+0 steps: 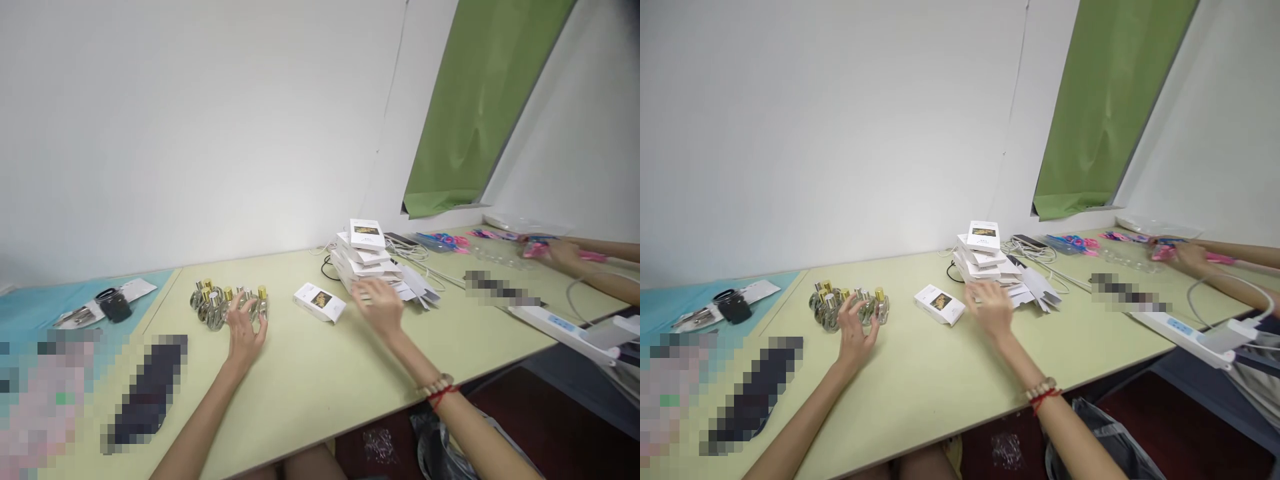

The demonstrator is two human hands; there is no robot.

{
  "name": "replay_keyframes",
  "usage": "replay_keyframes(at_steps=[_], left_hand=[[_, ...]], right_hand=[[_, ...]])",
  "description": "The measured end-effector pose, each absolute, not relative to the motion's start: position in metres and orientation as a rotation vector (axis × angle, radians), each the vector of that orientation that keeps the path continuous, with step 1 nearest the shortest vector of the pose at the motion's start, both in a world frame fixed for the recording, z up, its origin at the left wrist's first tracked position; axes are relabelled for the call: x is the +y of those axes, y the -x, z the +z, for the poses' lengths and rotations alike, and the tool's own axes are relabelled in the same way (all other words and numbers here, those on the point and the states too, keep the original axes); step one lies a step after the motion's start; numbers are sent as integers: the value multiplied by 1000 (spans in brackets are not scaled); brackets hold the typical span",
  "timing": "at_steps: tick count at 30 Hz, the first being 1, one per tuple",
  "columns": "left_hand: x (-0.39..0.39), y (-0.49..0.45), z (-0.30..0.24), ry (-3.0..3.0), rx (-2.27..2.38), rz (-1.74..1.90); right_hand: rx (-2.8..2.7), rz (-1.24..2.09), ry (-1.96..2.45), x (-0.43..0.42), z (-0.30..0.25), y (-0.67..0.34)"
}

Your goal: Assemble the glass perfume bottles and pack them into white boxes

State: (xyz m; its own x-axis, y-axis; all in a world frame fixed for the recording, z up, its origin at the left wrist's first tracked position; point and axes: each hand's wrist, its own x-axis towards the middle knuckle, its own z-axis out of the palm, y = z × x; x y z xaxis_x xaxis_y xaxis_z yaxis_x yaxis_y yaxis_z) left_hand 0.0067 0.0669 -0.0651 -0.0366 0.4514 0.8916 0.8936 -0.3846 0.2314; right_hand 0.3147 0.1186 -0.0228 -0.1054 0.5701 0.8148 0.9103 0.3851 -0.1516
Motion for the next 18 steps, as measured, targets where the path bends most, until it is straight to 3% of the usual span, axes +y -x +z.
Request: replay_keyframes(at_steps=[4,8,12,18], left_hand=[[64,-13,-64,1896,-1332,-1384],[61,-19,-65,1989,-1296,-1288],[60,-19,-66,2015,-1321,-1257],[60,-17,-63,1995,-1314,-1320]], right_hand=[[-1339,-536,1762,150,-18,-392],[-1365,-217,2026,177,-32,-448],[-1327,5,1989,185,-32,-467],[-1122,-289,1767,174,-9,-476]])
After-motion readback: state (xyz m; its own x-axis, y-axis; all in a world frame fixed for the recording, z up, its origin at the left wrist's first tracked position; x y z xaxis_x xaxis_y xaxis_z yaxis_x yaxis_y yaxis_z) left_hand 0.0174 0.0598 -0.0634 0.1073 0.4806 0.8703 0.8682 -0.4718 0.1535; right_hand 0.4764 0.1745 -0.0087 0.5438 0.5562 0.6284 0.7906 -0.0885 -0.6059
